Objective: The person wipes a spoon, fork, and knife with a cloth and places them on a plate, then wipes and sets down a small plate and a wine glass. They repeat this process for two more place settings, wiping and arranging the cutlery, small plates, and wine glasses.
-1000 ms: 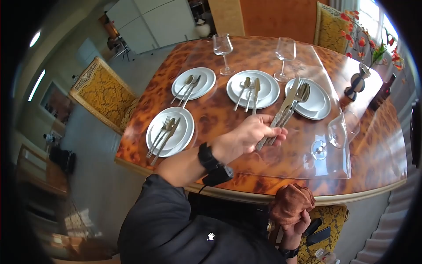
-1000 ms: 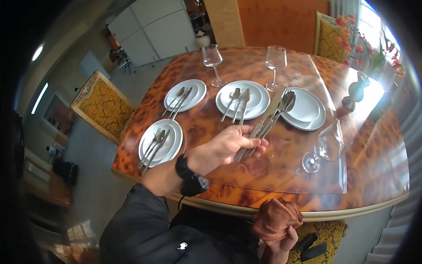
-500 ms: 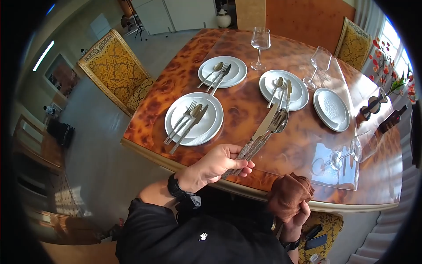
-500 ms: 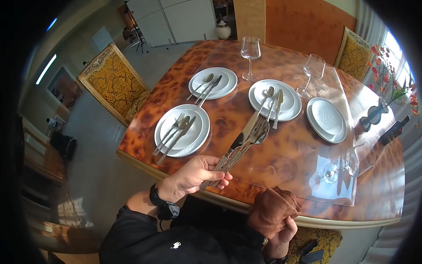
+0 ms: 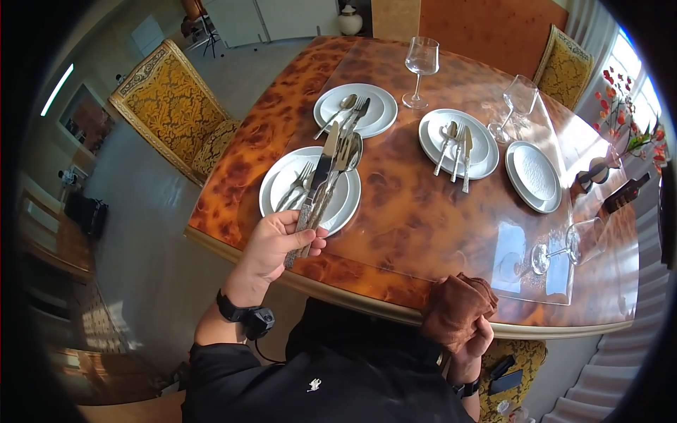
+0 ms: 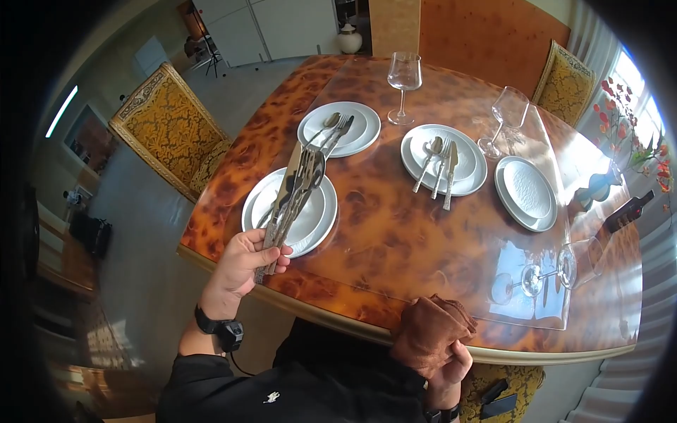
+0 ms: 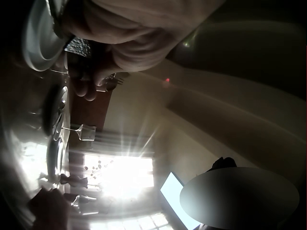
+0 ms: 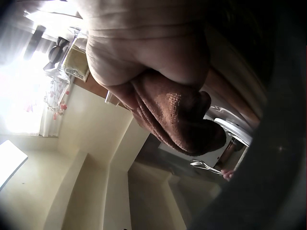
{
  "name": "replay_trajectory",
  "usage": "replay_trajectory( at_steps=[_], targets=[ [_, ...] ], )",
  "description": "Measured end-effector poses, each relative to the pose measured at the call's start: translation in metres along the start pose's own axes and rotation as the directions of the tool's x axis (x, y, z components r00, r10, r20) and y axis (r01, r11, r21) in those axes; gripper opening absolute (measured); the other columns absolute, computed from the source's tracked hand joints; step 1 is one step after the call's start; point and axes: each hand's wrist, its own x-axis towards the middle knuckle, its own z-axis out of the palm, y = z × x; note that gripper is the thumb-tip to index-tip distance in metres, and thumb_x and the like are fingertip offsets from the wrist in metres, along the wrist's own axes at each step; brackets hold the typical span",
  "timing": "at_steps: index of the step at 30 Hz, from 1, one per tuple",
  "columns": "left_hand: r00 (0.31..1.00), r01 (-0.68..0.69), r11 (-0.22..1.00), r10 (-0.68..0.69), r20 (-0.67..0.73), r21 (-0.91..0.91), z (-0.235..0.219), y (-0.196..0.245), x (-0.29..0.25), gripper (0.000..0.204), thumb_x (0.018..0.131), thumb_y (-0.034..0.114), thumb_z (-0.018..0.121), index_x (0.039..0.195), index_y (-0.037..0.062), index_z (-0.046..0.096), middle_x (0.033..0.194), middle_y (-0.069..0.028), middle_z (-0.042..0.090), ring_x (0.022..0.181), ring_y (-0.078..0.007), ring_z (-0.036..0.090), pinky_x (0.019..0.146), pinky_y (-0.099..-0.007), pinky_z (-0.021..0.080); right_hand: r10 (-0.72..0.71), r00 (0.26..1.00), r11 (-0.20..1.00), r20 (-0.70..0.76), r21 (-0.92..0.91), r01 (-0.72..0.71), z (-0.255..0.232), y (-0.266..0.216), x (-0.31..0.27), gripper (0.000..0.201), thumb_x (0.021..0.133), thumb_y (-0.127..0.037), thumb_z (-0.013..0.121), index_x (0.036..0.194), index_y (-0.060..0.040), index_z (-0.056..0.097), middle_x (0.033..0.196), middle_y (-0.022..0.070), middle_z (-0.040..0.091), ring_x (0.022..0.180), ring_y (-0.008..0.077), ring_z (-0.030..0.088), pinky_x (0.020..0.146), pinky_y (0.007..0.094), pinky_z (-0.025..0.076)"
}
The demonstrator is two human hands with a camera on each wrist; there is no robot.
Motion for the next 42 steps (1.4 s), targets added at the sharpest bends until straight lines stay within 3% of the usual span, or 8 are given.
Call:
replay_trajectory(
  at_steps=[7, 13, 15, 19, 23, 30, 42],
  targets=[
    [0.998, -0.060, 0.996, 0.059, 0.011, 0.066, 0.016, 0.003, 0.037, 0.021, 0.087, 0.002, 0.068, 0.106, -0.0048, 0.063, 0.095, -0.0133, 0.071, 0.080, -0.0172, 0.069, 0.073, -0.0297, 0.058, -0.047, 0.999, 0.999, 0.000, -0.013, 0.047, -0.002, 0.004, 0.010, 0.055, 0.087, -0.019, 0.056, 0.137, 0.0020, 0.045, 0.135, 0.0197, 0.053, 0.125, 0.0348, 0.051, 0.108, 0.0503, 0.039],
    [0.982, -0.144, 0.977, 0.160, -0.097, 0.156, -0.032, 0.015, 0.037, 0.021, 0.088, 0.000, 0.065, 0.108, -0.0047, 0.062, 0.095, -0.0133, 0.070, 0.080, -0.0164, 0.068, 0.073, -0.0294, 0.058, -0.034, 0.999, 0.999, -0.027, 0.022, 0.035, -0.012, -0.004, -0.001, 0.052, 0.088, -0.018, 0.055, 0.136, 0.0016, 0.046, 0.135, 0.0186, 0.054, 0.126, 0.0346, 0.050, 0.109, 0.0509, 0.038],
    [0.964, -0.082, 0.962, 0.143, -0.224, 0.259, -0.067, 0.022, 0.031, 0.020, 0.088, -0.004, 0.062, 0.108, -0.0074, 0.062, 0.095, -0.0163, 0.070, 0.079, -0.0171, 0.069, 0.070, -0.0277, 0.058, -0.032, 0.999, 0.999, -0.011, 0.018, 0.032, -0.014, -0.006, 0.001, 0.051, 0.089, -0.018, 0.054, 0.136, 0.0014, 0.046, 0.135, 0.0184, 0.054, 0.125, 0.0348, 0.051, 0.108, 0.0521, 0.038],
    [0.959, 0.004, 0.890, 0.126, -0.255, 0.456, -0.134, 0.038, 0.034, 0.020, 0.087, -0.004, 0.063, 0.107, -0.0067, 0.062, 0.093, -0.0145, 0.070, 0.077, -0.0162, 0.069, 0.067, -0.0268, 0.058, -0.023, 1.000, 0.999, -0.003, -0.035, 0.023, -0.018, -0.008, 0.012, 0.053, 0.090, -0.020, 0.055, 0.137, 0.0010, 0.044, 0.136, 0.0189, 0.052, 0.125, 0.0354, 0.051, 0.107, 0.0528, 0.039],
    [0.946, 0.216, 0.818, -0.041, -0.321, 0.534, -0.178, 0.047, 0.051, 0.020, 0.086, -0.005, 0.063, 0.106, -0.0070, 0.063, 0.090, -0.0143, 0.070, 0.074, -0.0166, 0.069, 0.064, -0.0271, 0.057, 0.009, 1.000, 0.998, 0.017, -0.059, -0.008, -0.007, -0.002, 0.024, 0.056, 0.090, -0.022, 0.056, 0.139, 0.0007, 0.040, 0.138, 0.0198, 0.050, 0.125, 0.0361, 0.051, 0.107, 0.0528, 0.040],
    [0.943, 0.330, 0.737, -0.233, -0.237, 0.590, -0.198, 0.058, 0.065, 0.019, 0.084, -0.004, 0.065, 0.103, -0.0071, 0.064, 0.089, -0.0150, 0.070, 0.074, -0.0169, 0.069, 0.062, -0.0265, 0.057, 0.025, 0.999, 0.998, -0.022, -0.064, -0.027, 0.016, 0.023, 0.028, 0.056, 0.088, -0.022, 0.059, 0.137, 0.0004, 0.044, 0.134, 0.0181, 0.054, 0.123, 0.0347, 0.052, 0.105, 0.0505, 0.041],
    [0.943, 0.278, 0.741, -0.331, -0.028, 0.611, -0.205, 0.061, 0.093, 0.016, 0.085, -0.004, 0.063, 0.101, -0.0067, 0.066, 0.085, -0.0122, 0.071, 0.071, -0.0141, 0.068, 0.062, -0.0245, 0.056, 0.046, 0.998, 0.994, -0.040, -0.093, -0.049, 0.020, 0.034, 0.026, 0.058, 0.090, -0.025, 0.057, 0.139, -0.0013, 0.040, 0.137, 0.0192, 0.051, 0.124, 0.0359, 0.052, 0.105, 0.0525, 0.042]
  ],
)
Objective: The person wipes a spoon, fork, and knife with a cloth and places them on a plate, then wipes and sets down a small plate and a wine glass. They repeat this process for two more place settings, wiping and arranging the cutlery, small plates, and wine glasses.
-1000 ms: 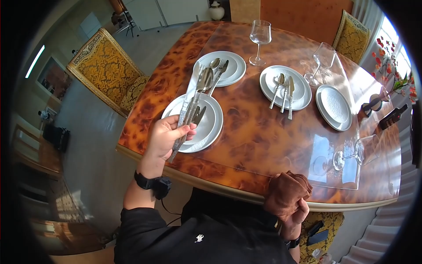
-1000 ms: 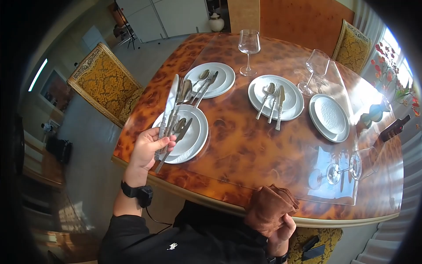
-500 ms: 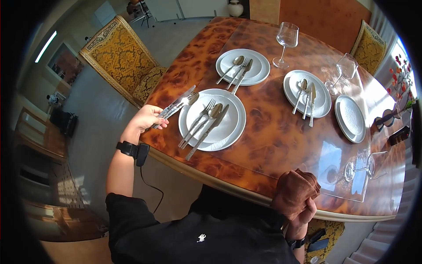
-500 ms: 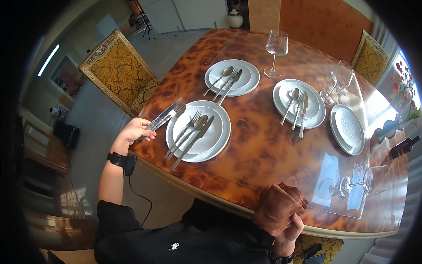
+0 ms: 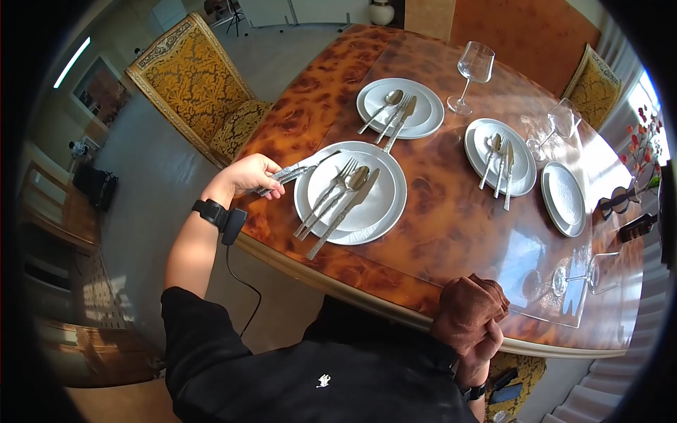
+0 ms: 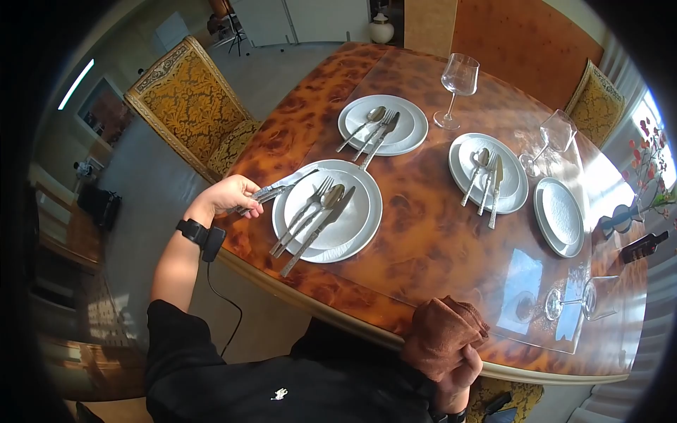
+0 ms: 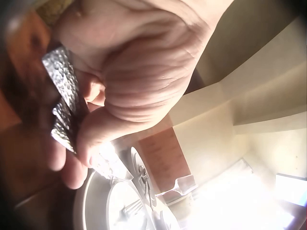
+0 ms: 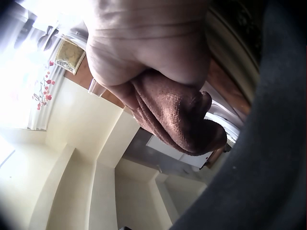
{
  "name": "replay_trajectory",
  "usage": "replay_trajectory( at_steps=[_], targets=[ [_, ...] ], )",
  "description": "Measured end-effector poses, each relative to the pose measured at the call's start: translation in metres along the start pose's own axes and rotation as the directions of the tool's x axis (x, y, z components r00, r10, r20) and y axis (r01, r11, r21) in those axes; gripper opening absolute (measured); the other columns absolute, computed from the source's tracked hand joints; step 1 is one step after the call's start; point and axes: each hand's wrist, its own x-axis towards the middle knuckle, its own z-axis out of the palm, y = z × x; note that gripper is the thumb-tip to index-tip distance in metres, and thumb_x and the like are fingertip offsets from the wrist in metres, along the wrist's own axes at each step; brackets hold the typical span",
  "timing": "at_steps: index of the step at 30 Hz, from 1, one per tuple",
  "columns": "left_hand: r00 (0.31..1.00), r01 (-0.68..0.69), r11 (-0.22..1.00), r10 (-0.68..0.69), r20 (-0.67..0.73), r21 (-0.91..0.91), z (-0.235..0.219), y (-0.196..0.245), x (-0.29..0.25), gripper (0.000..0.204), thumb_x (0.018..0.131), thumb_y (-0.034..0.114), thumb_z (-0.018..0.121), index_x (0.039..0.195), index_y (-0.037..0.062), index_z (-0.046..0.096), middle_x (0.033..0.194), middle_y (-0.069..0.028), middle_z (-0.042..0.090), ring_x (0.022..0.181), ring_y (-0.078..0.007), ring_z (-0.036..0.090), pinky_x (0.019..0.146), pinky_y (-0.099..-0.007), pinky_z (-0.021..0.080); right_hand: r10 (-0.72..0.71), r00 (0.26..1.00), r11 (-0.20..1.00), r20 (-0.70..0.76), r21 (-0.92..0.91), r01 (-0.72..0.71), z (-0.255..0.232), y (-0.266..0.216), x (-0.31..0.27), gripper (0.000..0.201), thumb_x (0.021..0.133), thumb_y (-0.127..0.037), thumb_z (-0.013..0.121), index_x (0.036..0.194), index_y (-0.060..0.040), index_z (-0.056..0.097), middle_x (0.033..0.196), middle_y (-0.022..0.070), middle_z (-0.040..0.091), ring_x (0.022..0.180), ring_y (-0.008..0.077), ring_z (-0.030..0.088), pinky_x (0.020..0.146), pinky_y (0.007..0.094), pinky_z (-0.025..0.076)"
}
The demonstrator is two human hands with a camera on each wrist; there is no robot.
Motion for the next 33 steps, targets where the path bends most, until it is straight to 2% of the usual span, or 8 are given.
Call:
replay_trajectory(
  at_steps=[6, 12, 18, 27, 30, 33],
  targets=[
    [0.993, 0.043, 0.993, -0.055, 0.104, 0.108, -0.001, 0.000, 0.017, 0.012, 0.092, 0.006, 0.060, 0.097, -0.0016, 0.067, 0.084, -0.0077, 0.069, 0.068, -0.0117, 0.065, 0.061, -0.0253, 0.054, 0.002, 1.000, 1.000, -0.010, 0.009, -0.002, 0.000, 0.002, -0.002, 0.058, 0.090, -0.025, 0.058, 0.140, -0.0015, 0.040, 0.137, 0.0192, 0.051, 0.124, 0.0363, 0.052, 0.105, 0.0535, 0.042],
    [0.991, 0.064, 0.991, -0.077, 0.107, 0.118, 0.003, -0.001, 0.031, 0.019, 0.098, 0.018, 0.055, 0.090, 0.0026, 0.064, 0.081, -0.0048, 0.068, 0.066, -0.0113, 0.064, 0.061, -0.0256, 0.053, -0.001, 1.000, 1.000, -0.003, 0.010, 0.001, 0.002, 0.002, -0.003, 0.057, 0.088, -0.023, 0.059, 0.138, -0.0008, 0.043, 0.135, 0.0187, 0.053, 0.123, 0.0355, 0.052, 0.104, 0.0515, 0.042],
    [0.994, 0.055, 0.987, -0.068, 0.083, 0.148, 0.009, 0.001, 0.038, 0.017, 0.096, 0.017, 0.058, 0.092, 0.0020, 0.064, 0.081, -0.0042, 0.067, 0.066, -0.0108, 0.063, 0.062, -0.0258, 0.052, -0.005, 1.000, 1.000, -0.017, 0.010, 0.005, 0.005, 0.003, -0.003, 0.057, 0.087, -0.022, 0.059, 0.137, -0.0002, 0.044, 0.134, 0.0184, 0.054, 0.122, 0.0348, 0.053, 0.104, 0.0495, 0.042],
    [0.999, 0.027, 0.981, -0.035, 0.038, 0.194, 0.012, -0.001, 0.041, 0.018, 0.087, 0.013, 0.070, 0.098, 0.0002, 0.064, 0.082, -0.0050, 0.066, 0.070, -0.0119, 0.062, 0.060, -0.0271, 0.049, -0.016, 1.000, 1.000, -0.007, -0.002, 0.016, 0.001, 0.003, -0.004, 0.057, 0.087, -0.023, 0.059, 0.137, 0.0000, 0.044, 0.134, 0.0181, 0.054, 0.121, 0.0345, 0.053, 0.104, 0.0492, 0.043],
    [0.999, 0.015, 0.979, -0.022, 0.030, 0.202, 0.011, -0.003, 0.042, 0.023, 0.088, 0.018, 0.070, 0.101, -0.0005, 0.064, 0.084, -0.0058, 0.066, 0.071, -0.0114, 0.062, 0.059, -0.0272, 0.048, -0.015, 1.000, 1.000, -0.004, -0.006, 0.015, 0.003, 0.002, -0.005, 0.057, 0.087, -0.023, 0.059, 0.137, 0.0002, 0.044, 0.134, 0.0183, 0.054, 0.121, 0.0345, 0.053, 0.104, 0.0490, 0.043],
    [0.999, 0.033, 0.979, -0.032, -0.009, 0.202, 0.008, 0.002, 0.039, 0.034, 0.090, 0.027, 0.070, 0.105, -0.0026, 0.063, 0.087, -0.0076, 0.067, 0.075, -0.0120, 0.061, 0.064, -0.0283, 0.049, -0.013, 1.000, 1.000, -0.008, -0.001, 0.013, 0.001, 0.003, -0.005, 0.058, 0.086, -0.023, 0.059, 0.137, 0.0007, 0.044, 0.134, 0.0188, 0.054, 0.122, 0.0348, 0.053, 0.104, 0.0490, 0.042]
  ],
)
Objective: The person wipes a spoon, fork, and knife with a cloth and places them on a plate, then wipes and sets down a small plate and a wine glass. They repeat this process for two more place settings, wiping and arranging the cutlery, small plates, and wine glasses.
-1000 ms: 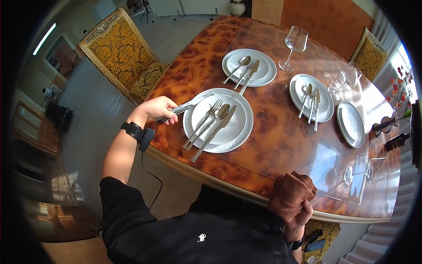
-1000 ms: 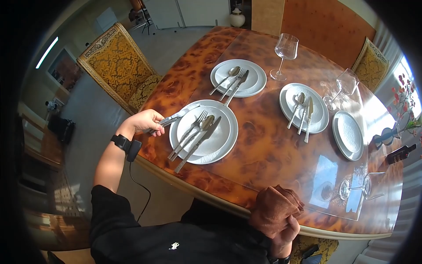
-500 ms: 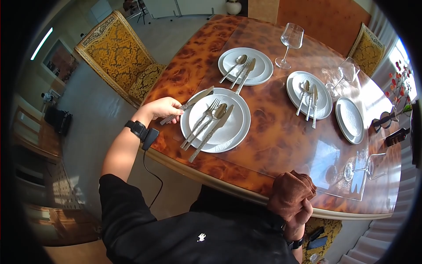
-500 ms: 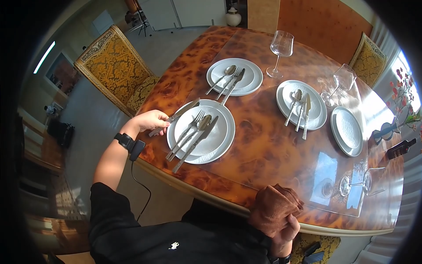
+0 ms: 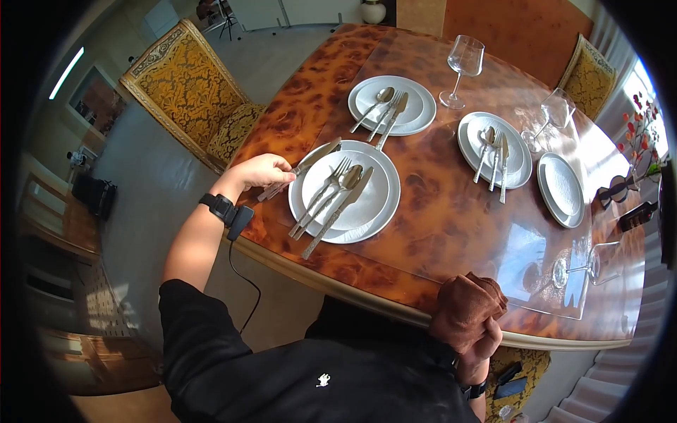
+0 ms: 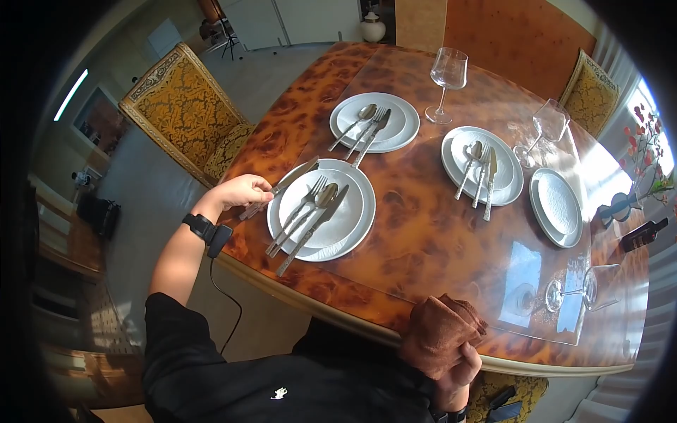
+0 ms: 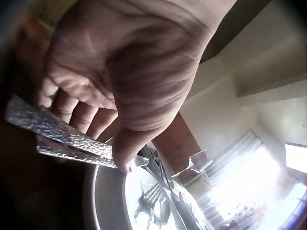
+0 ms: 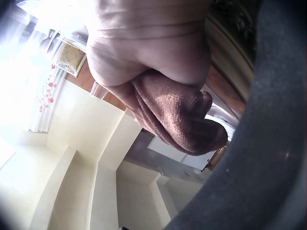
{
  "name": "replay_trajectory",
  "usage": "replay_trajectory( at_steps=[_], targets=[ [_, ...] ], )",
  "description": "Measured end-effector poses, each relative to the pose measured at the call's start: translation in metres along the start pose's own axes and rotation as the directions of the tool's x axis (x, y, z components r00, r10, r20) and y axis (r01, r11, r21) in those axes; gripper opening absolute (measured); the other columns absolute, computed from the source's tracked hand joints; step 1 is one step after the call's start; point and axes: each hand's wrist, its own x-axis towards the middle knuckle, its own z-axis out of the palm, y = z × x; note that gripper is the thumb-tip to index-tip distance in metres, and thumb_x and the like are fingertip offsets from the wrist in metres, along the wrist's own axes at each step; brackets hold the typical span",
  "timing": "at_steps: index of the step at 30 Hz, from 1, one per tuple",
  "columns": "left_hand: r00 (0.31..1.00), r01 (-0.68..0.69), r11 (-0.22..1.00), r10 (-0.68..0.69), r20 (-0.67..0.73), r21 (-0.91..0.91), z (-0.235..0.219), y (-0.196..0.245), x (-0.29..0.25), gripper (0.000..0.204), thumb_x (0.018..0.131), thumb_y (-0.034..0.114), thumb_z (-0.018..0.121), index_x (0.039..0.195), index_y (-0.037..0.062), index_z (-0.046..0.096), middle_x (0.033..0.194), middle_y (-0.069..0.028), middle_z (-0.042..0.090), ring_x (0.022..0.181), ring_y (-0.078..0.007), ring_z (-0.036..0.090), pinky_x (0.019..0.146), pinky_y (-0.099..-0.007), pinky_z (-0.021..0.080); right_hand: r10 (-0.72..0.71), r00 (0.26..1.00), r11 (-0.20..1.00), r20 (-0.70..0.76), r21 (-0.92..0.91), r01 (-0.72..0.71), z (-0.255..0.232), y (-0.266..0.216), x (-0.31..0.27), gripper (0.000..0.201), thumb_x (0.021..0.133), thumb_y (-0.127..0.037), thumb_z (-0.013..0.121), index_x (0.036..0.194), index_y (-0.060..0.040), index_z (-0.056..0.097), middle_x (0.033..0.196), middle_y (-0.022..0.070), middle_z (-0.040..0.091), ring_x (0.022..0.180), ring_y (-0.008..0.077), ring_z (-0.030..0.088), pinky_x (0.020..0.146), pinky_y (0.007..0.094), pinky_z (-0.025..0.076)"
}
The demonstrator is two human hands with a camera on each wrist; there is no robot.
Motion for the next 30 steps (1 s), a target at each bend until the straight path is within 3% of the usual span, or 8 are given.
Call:
replay_trajectory(
  at_steps=[3, 4, 6, 8, 13, 20, 25, 30],
  targets=[
    [0.943, -0.102, 0.992, 0.119, -0.310, 0.071, -0.005, 0.003, -0.006, 0.041, 0.091, 0.034, 0.067, 0.106, -0.0038, 0.064, 0.088, -0.0091, 0.067, 0.081, -0.0140, 0.061, 0.072, -0.0297, 0.050, 0.002, 1.000, 1.000, 0.006, -0.003, -0.002, 0.004, 0.000, 0.000, 0.060, 0.086, -0.023, 0.060, 0.138, 0.0012, 0.043, 0.135, 0.0193, 0.053, 0.123, 0.0351, 0.052, 0.106, 0.0492, 0.041],
    [0.851, -0.208, 0.929, 0.326, -0.412, 0.304, -0.010, 0.011, -0.011, 0.041, 0.092, 0.036, 0.066, 0.105, -0.0035, 0.064, 0.089, -0.0096, 0.067, 0.084, -0.0164, 0.061, 0.078, -0.0305, 0.049, -0.010, 1.000, 1.000, 0.006, -0.003, 0.010, 0.007, -0.001, 0.000, 0.061, 0.085, -0.023, 0.060, 0.138, 0.0014, 0.043, 0.136, 0.0195, 0.052, 0.123, 0.0352, 0.051, 0.106, 0.0493, 0.040],
    [0.663, -0.387, 0.884, 0.465, -0.587, 0.264, -0.005, 0.041, -0.023, 0.035, 0.093, 0.030, 0.065, 0.102, -0.0032, 0.064, 0.093, -0.0091, 0.068, 0.087, -0.0155, 0.063, 0.079, -0.0290, 0.049, 0.023, 0.999, 0.999, 0.036, 0.030, -0.024, 0.013, -0.005, 0.000, 0.063, 0.085, -0.023, 0.061, 0.139, 0.0018, 0.041, 0.137, 0.0196, 0.051, 0.125, 0.0356, 0.050, 0.108, 0.0493, 0.039],
    [0.561, -0.559, 0.809, 0.531, -0.634, 0.183, 0.018, 0.090, -0.042, 0.024, 0.097, 0.020, 0.060, 0.103, -0.0034, 0.063, 0.094, -0.0068, 0.068, 0.087, -0.0122, 0.062, 0.079, -0.0254, 0.050, 0.098, 0.994, 0.991, 0.057, 0.087, -0.102, 0.008, -0.010, 0.000, 0.063, 0.085, -0.021, 0.060, 0.140, 0.0018, 0.040, 0.137, 0.0201, 0.051, 0.125, 0.0355, 0.050, 0.108, 0.0489, 0.039],
    [0.662, -0.738, 0.661, 0.669, -0.337, -0.138, 0.139, 0.216, -0.064, 0.019, 0.097, 0.016, 0.059, 0.099, -0.0013, 0.065, 0.088, -0.0071, 0.069, 0.077, -0.0125, 0.066, 0.074, -0.0256, 0.053, 0.120, 0.983, 0.982, 0.141, 0.129, -0.138, -0.001, -0.017, 0.003, 0.064, 0.085, -0.022, 0.060, 0.140, 0.0041, 0.039, 0.138, 0.0243, 0.049, 0.126, 0.0392, 0.049, 0.108, 0.0530, 0.038],
    [0.758, -0.622, 0.773, 0.634, 0.154, -0.121, 0.323, 0.345, 0.060, 0.016, 0.093, 0.009, 0.056, 0.098, -0.0051, 0.063, 0.086, -0.0106, 0.069, 0.075, -0.0147, 0.068, 0.062, -0.0269, 0.055, -0.026, 0.986, 0.978, 0.163, 0.209, -0.009, -0.022, -0.048, -0.030, 0.060, 0.085, -0.017, 0.057, 0.139, 0.0046, 0.040, 0.135, 0.0224, 0.052, 0.124, 0.0363, 0.052, 0.107, 0.0506, 0.041],
    [0.862, -0.503, 0.864, 0.500, 0.083, 0.014, 0.410, 0.408, 0.172, 0.020, 0.089, 0.005, 0.057, 0.098, -0.0106, 0.063, 0.083, -0.0163, 0.071, 0.061, -0.0215, 0.070, 0.048, -0.0292, 0.054, -0.166, 0.984, 0.958, 0.070, 0.249, 0.144, -0.050, -0.072, -0.063, 0.058, 0.084, -0.014, 0.057, 0.137, 0.0054, 0.042, 0.133, 0.0215, 0.054, 0.122, 0.0353, 0.053, 0.106, 0.0479, 0.042],
    [0.903, -0.411, 0.892, 0.426, -0.052, 0.187, 0.448, 0.438, 0.191, 0.030, 0.087, 0.014, 0.068, 0.097, -0.0139, 0.062, 0.073, -0.0188, 0.070, 0.057, -0.0206, 0.070, 0.041, -0.0286, 0.053, -0.274, 0.962, 0.930, 0.016, 0.260, 0.261, -0.072, -0.095, -0.082, 0.060, 0.083, -0.015, 0.059, 0.137, 0.0043, 0.042, 0.133, 0.0207, 0.054, 0.122, 0.0353, 0.053, 0.107, 0.0473, 0.041]
  ],
)
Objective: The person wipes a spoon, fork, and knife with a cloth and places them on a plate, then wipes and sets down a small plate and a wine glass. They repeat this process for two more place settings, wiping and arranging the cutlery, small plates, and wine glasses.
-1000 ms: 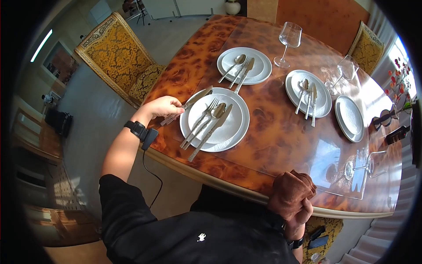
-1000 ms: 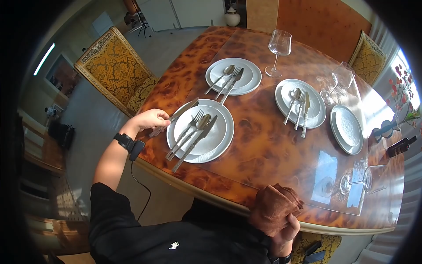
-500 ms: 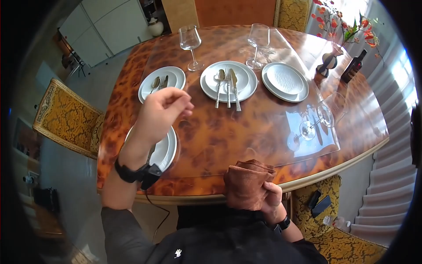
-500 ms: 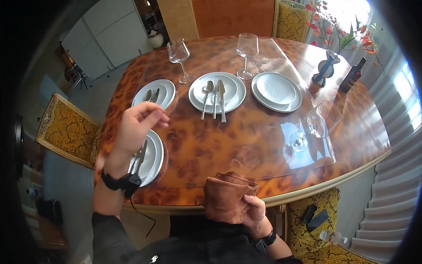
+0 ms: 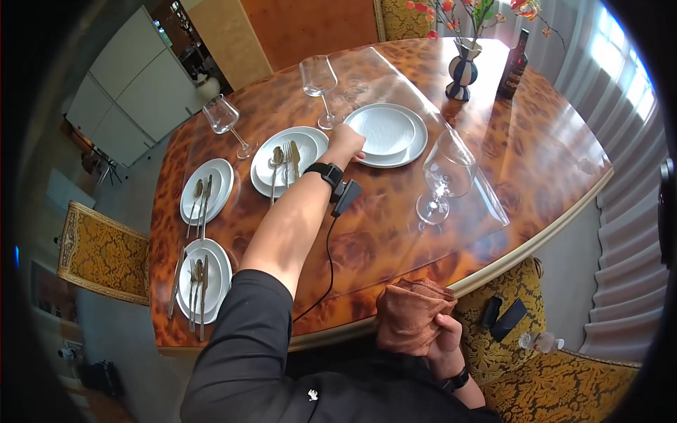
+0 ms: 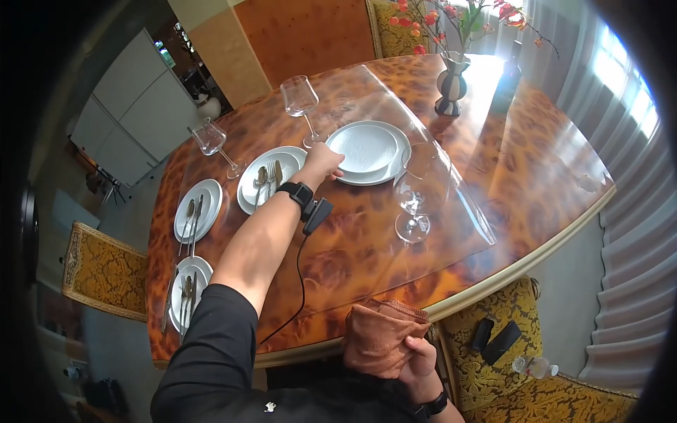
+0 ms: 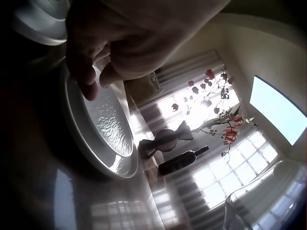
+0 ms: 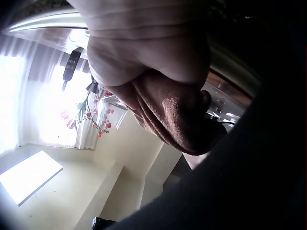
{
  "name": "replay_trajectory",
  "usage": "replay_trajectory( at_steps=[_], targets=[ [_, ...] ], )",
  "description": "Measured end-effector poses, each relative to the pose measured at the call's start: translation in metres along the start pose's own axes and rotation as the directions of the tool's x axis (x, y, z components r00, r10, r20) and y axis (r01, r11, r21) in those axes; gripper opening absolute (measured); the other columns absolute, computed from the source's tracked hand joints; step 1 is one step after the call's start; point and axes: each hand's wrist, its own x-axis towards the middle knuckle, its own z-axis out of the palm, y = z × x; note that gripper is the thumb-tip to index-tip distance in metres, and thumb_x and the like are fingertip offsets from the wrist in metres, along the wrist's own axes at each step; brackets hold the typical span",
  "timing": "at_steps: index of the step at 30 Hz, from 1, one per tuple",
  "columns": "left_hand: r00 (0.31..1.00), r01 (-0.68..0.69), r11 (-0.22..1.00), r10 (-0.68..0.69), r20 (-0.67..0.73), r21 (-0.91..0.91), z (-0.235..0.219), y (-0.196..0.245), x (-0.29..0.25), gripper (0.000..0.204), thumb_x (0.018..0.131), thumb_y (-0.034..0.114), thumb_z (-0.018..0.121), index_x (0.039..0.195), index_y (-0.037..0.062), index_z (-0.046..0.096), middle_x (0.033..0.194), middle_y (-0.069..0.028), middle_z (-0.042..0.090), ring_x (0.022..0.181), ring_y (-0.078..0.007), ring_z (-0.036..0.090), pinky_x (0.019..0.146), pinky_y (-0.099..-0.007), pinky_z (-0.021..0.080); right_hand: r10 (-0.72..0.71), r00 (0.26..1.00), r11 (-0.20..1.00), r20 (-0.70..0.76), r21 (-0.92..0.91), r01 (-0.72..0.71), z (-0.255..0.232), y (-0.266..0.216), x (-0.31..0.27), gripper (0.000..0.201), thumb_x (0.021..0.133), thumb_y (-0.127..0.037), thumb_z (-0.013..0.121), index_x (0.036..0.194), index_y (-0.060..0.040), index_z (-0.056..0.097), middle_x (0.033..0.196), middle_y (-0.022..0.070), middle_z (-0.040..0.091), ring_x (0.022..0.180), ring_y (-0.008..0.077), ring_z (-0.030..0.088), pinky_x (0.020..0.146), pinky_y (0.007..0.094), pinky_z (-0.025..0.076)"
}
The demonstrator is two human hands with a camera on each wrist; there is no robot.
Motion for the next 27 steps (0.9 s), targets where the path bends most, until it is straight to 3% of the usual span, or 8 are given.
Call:
replay_trajectory(
  at_steps=[6, 7, 8, 11, 14, 18, 22, 27],
  targets=[
    [0.990, 0.081, 0.991, -0.069, -0.121, 0.103, 0.034, -0.024, 0.055, 0.025, 0.081, 0.012, 0.076, 0.090, -0.0088, 0.065, 0.069, -0.0119, 0.068, 0.052, -0.0163, 0.062, 0.041, -0.0323, 0.046, -0.058, 0.998, 0.998, -0.013, 0.011, 0.059, -0.009, -0.025, -0.004, 0.060, 0.083, -0.014, 0.059, 0.138, 0.0036, 0.042, 0.134, 0.0204, 0.054, 0.123, 0.0354, 0.053, 0.107, 0.0476, 0.040],
    [0.970, 0.066, 0.997, -0.072, -0.231, -0.034, 0.049, -0.047, 0.089, 0.016, 0.079, 0.007, 0.075, 0.081, -0.0043, 0.064, 0.066, -0.0092, 0.063, 0.050, -0.0158, 0.055, 0.041, -0.0328, 0.042, -0.066, 0.998, 0.998, -0.021, 0.015, 0.067, -0.011, -0.027, -0.005, 0.060, 0.083, -0.013, 0.058, 0.138, 0.0035, 0.042, 0.134, 0.0204, 0.054, 0.123, 0.0354, 0.053, 0.108, 0.0479, 0.040],
    [0.976, 0.113, 0.981, -0.140, -0.168, -0.160, 0.045, -0.040, 0.083, 0.013, 0.079, 0.006, 0.073, 0.080, -0.0038, 0.065, 0.067, -0.0107, 0.064, 0.050, -0.0173, 0.057, 0.041, -0.0329, 0.043, -0.075, 0.997, 0.997, -0.029, 0.018, 0.076, -0.013, -0.028, -0.006, 0.059, 0.083, -0.013, 0.058, 0.138, 0.0034, 0.042, 0.134, 0.0204, 0.053, 0.123, 0.0354, 0.052, 0.108, 0.0481, 0.040],
    [0.973, 0.212, 0.871, -0.232, 0.011, -0.443, 0.015, -0.002, 0.040, 0.007, 0.080, 0.000, 0.061, 0.084, -0.0051, 0.062, 0.069, -0.0102, 0.063, 0.050, -0.0176, 0.057, 0.038, -0.0307, 0.040, -0.050, 0.999, 0.998, -0.021, 0.042, 0.051, -0.010, -0.032, -0.007, 0.059, 0.084, -0.012, 0.058, 0.138, 0.0033, 0.042, 0.134, 0.0205, 0.053, 0.123, 0.0357, 0.052, 0.108, 0.0489, 0.040],
    [0.980, 0.143, 0.819, -0.197, -0.038, -0.556, -0.004, 0.017, 0.011, 0.012, 0.082, -0.001, 0.056, 0.092, -0.0065, 0.060, 0.072, -0.0111, 0.063, 0.054, -0.0146, 0.058, 0.038, -0.0297, 0.040, -0.047, 0.999, 0.999, -0.027, 0.026, 0.047, -0.009, -0.031, -0.005, 0.058, 0.084, -0.012, 0.058, 0.138, 0.0034, 0.042, 0.134, 0.0208, 0.053, 0.124, 0.0360, 0.052, 0.108, 0.0493, 0.040],
    [0.995, 0.094, 0.667, -0.034, 0.095, -0.740, -0.048, 0.017, -0.042, 0.005, 0.084, 0.002, 0.059, 0.089, 0.0009, 0.059, 0.078, -0.0093, 0.067, 0.068, -0.0145, 0.067, 0.050, -0.0249, 0.047, 0.015, 1.000, 0.999, 0.002, 0.028, -0.015, -0.006, -0.026, -0.004, 0.058, 0.084, -0.013, 0.058, 0.138, 0.0029, 0.042, 0.135, 0.0210, 0.053, 0.124, 0.0366, 0.052, 0.108, 0.0500, 0.039],
    [0.955, 0.209, 0.533, 0.070, 0.289, -0.820, -0.093, 0.000, -0.132, 0.005, 0.085, 0.006, 0.062, 0.089, 0.0036, 0.060, 0.080, -0.0087, 0.069, 0.072, -0.0166, 0.070, 0.057, -0.0275, 0.054, 0.040, 0.999, 0.999, 0.024, -0.020, -0.040, -0.007, -0.016, 0.001, 0.059, 0.084, -0.014, 0.058, 0.138, 0.0022, 0.042, 0.133, 0.0217, 0.053, 0.124, 0.0380, 0.051, 0.108, 0.0519, 0.039],
    [0.929, 0.235, 0.393, 0.178, 0.325, -0.889, -0.111, -0.064, -0.247, 0.042, 0.095, 0.024, 0.049, 0.126, -0.0027, 0.049, 0.100, -0.0134, 0.069, 0.077, -0.0222, 0.069, 0.055, -0.0329, 0.056, 0.106, 0.993, 0.991, -0.057, -0.074, -0.110, 0.003, 0.001, 0.016, 0.057, 0.089, -0.018, 0.056, 0.138, 0.0052, 0.039, 0.131, 0.0239, 0.053, 0.121, 0.0385, 0.054, 0.106, 0.0539, 0.041]
  ],
)
